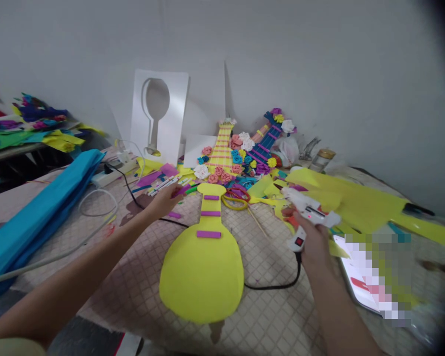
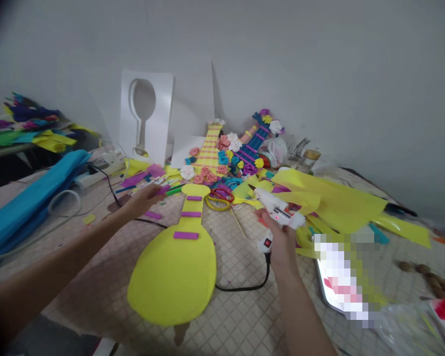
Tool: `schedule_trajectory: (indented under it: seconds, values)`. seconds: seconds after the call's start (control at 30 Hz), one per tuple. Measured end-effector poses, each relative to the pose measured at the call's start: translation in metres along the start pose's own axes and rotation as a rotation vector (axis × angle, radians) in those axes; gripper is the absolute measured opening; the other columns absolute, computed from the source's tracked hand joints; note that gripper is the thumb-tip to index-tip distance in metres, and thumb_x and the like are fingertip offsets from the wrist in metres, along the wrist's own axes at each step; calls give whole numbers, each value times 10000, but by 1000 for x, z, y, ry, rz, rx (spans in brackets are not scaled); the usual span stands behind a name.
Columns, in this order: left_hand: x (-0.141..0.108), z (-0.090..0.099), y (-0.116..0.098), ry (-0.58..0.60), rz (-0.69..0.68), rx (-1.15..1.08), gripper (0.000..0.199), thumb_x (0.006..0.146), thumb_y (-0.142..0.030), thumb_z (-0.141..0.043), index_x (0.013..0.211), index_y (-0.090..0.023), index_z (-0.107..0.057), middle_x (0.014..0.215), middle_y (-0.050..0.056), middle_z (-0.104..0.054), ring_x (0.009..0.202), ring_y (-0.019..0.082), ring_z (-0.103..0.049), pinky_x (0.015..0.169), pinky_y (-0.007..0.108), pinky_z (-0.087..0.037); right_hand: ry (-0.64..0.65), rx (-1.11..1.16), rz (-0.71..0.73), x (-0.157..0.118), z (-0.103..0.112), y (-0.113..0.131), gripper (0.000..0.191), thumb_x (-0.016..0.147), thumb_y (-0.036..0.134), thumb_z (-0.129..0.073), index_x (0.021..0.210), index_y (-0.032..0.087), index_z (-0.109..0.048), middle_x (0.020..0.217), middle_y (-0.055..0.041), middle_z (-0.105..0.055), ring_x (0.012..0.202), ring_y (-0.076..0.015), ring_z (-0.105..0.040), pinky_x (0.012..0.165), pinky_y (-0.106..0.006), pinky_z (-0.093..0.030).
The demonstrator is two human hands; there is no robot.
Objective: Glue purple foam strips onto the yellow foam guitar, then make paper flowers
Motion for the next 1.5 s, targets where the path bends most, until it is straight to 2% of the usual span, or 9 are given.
schedule_trajectory:
  seconds: [0.17, 0.27, 0.4, 0.6, 0.77, 0.97, 1.13, 1.27, 1.5]
  values:
    - [-9, -15, -38, 137, 4, -308, 223, 790, -307, -382, 633, -167, -455, 513, -14, -463, 459, 98, -430, 462, 226, -349, 324, 258, -273, -1, -3, 5, 257, 640, 424, -610, 774, 208, -643, 525, 41, -531, 407, -122, -479, 559, -372, -509]
    - [-11, -27, -62, 184, 3, -440, 322, 837, -321, -299, 609, -158, -457, 528, -5, -441, 467, 92, -394, 451, 227, -329, 343, 290, -255, 2, 3, 0, 211, 687, 444, -567, 729, 238, -593, 590, 22, -567, 472, -153, -527, 546, -378, -496]
    - [-15, -50, -86, 262, 22, -714, 286, 824, -309, -365, 641, -137, -504, 586, -1, -465, 516, 88, -414, 494, 226, -346, 348, 346, -247, 5, 5, -8, 214, 712, 452, -539, 653, 246, -523, 646, 12, -575, 519, -160, -528, 525, -362, -470]
    - [-23, -81, -92, 248, 206, -1160, 191, 777, -291, -427, 785, -133, -535, 560, -30, -416, 486, 78, -377, 459, 207, -285, 454, 541, -418, -6, -6, -10, 217, 692, 374, -583, 615, 218, -453, 520, 72, -416, 453, -94, -414, 534, -284, -420]
    - [-22, -90, -109, 303, 178, -1125, 231, 693, -291, -606, 840, -114, -593, 516, -67, -340, 457, 53, -316, 457, 207, -229, 535, 692, -552, -19, -17, -13, 293, 662, 370, -613, 567, 213, -385, 463, 99, -317, 402, -76, -309, 527, -261, -389]
    - [-5, -116, -151, 435, 91, -920, 423, 679, -367, -662, 1000, -92, -626, 525, -59, -395, 460, 53, -325, 464, 222, -249, 538, 729, -556, -22, -19, -13, 361, 655, 374, -630, 540, 219, -326, 429, 108, -256, 375, -76, -254, 493, -261, -363]
    - [0, -133, -173, 478, 39, -913, 375, 624, -419, -688, 821, -103, -654, 557, -45, -457, 476, 52, -355, 476, 213, -285, 545, 791, -541, -21, -17, -14, 351, 683, 322, -626, 544, 217, -321, 432, 96, -339, 385, -77, -316, 490, -257, -368]
    - [2, -133, -167, 382, 31, -765, 298, 669, -414, -630, 721, -121, -629, 542, -49, -457, 476, 59, -362, 488, 212, -288, 558, 798, -502, -19, -15, -12, 339, 701, 325, -618, 560, 221, -328, 443, 92, -379, 391, -80, -348, 487, -262, -373]
    - [24, -132, -125, 204, 93, -556, 254, 620, -333, -648, 526, -139, -514, 485, -62, -370, 487, 74, -319, 482, 222, -223, 466, 746, -404, -14, -10, 3, 282, 678, 336, -612, 589, 219, -372, 464, 91, -377, 390, -75, -336, 495, -269, -389]
Point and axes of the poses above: each hand's wrist, its own x-axis towards the middle knuckle, its own z-axis out of the back of the hand, y = z × x, the point moved 2 cm from there along x, towards the middle knuckle
